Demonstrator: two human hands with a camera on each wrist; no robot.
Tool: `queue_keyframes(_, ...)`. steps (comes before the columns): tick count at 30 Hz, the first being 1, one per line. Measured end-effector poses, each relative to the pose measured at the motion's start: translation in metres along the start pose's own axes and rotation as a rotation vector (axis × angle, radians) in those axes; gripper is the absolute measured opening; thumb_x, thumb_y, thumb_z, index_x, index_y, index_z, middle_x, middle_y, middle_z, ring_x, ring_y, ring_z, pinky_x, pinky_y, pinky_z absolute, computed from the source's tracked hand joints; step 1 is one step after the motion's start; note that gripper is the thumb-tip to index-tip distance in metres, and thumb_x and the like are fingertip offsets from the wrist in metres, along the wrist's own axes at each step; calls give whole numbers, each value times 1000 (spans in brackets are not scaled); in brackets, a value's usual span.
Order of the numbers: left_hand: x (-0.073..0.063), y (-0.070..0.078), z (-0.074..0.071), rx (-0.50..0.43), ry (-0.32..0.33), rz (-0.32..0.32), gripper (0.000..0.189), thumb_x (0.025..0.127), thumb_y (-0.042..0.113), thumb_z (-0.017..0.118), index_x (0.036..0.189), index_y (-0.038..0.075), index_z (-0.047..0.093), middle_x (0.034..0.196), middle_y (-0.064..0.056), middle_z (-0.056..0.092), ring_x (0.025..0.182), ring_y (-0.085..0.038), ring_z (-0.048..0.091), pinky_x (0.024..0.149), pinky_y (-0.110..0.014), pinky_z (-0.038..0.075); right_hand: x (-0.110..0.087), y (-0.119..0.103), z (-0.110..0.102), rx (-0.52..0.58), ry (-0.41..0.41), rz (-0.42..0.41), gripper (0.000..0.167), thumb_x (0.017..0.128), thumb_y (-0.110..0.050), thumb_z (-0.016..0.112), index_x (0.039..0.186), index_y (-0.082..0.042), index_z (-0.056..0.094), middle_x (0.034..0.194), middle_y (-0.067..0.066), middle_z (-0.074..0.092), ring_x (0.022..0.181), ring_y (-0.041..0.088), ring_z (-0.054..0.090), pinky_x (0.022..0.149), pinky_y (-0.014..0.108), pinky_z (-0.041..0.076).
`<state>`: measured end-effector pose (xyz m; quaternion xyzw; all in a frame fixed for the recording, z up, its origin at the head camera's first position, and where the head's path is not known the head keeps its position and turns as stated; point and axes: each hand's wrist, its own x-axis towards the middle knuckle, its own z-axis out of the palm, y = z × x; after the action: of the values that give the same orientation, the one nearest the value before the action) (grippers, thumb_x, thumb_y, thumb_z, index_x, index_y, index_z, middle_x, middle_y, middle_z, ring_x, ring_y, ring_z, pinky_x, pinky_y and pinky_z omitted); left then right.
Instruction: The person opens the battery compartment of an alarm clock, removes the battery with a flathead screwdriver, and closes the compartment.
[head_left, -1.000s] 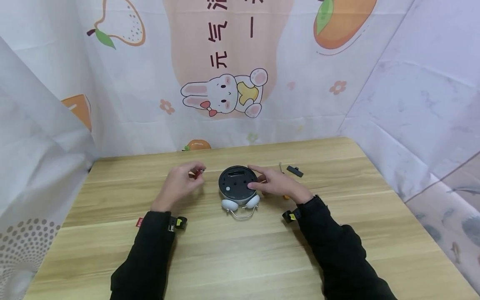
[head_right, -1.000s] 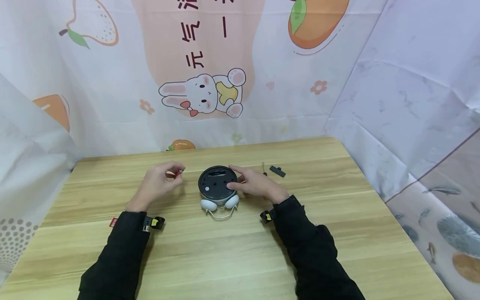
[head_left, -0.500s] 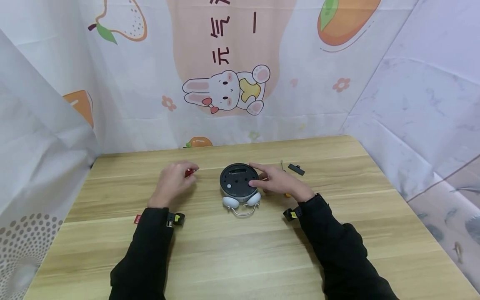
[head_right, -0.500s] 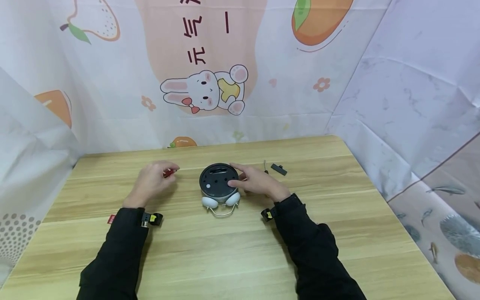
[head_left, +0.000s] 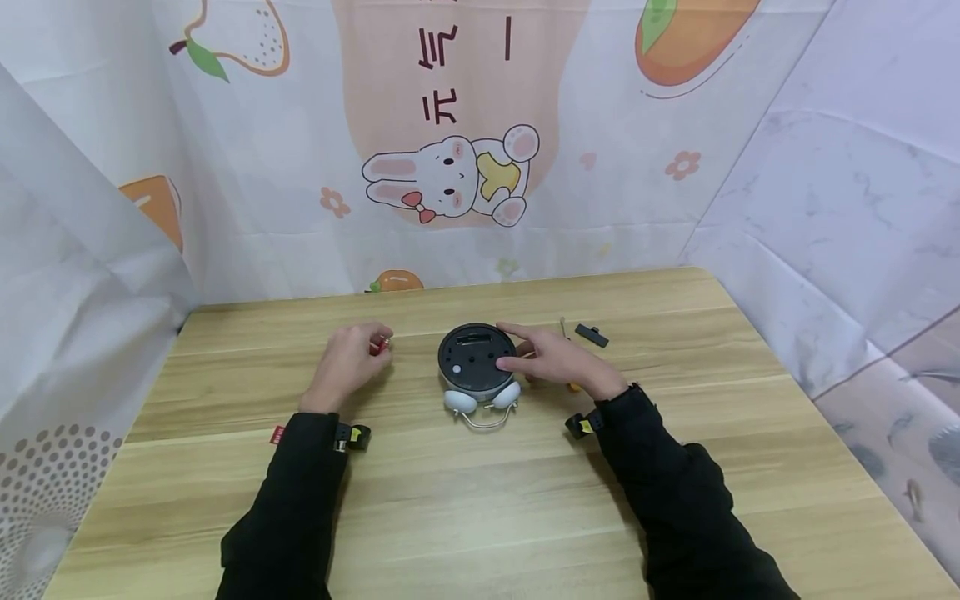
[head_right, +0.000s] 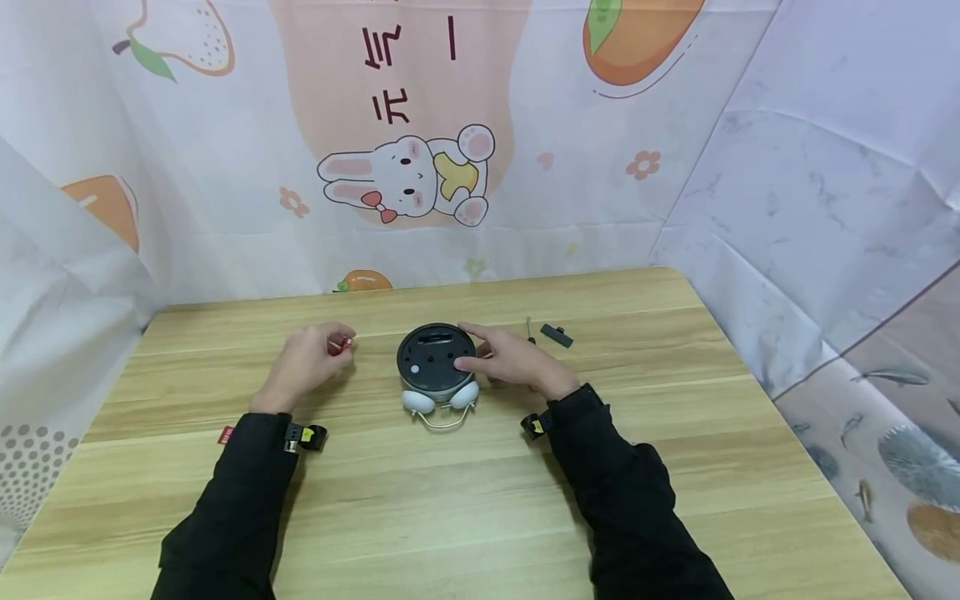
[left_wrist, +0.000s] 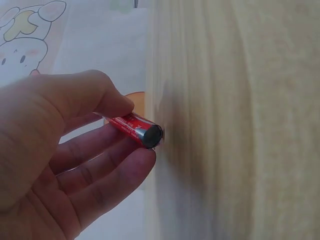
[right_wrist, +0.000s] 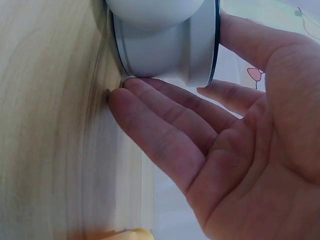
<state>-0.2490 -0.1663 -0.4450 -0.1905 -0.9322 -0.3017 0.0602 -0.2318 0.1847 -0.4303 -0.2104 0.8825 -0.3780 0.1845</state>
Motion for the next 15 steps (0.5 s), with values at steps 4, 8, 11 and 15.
queue_keyframes(4,0,1,1,3,-7,-12,22,87,-2,70,109,-4,74,95,-16,75,85,-25,71,77,-42,57,0,-1,0,-1,-3,7,74,100,-42,65,161,-17,31,127,15,67,121,31,61,95,45,51)
queue_keyframes(8,-1,2,1,16,-20,-13,21,89,-1,70,109,-4,73,96,-17,75,87,-27,71,78,-44,56,0,-1,0,0,-4,9,75,100,-41,65,161,-17,31,127,16,67,121,31,61,95,44,51)
queue_keyframes(11,-1,2,1,20,-22,-17,22,90,-1,69,111,-5,73,97,-18,75,89,-28,71,80,-45,56,0,-1,-1,2,-4,6,75,100,-42,65,161,-16,30,127,17,67,119,30,62,93,44,51)
queue_keyframes(15,-1,1,2,19,-23,-33,24,91,0,70,114,-5,72,99,-18,75,92,-29,72,83,-46,55,0,0,0,2,-5,5,75,100,-42,64,161,-16,30,127,17,67,119,30,62,92,43,52)
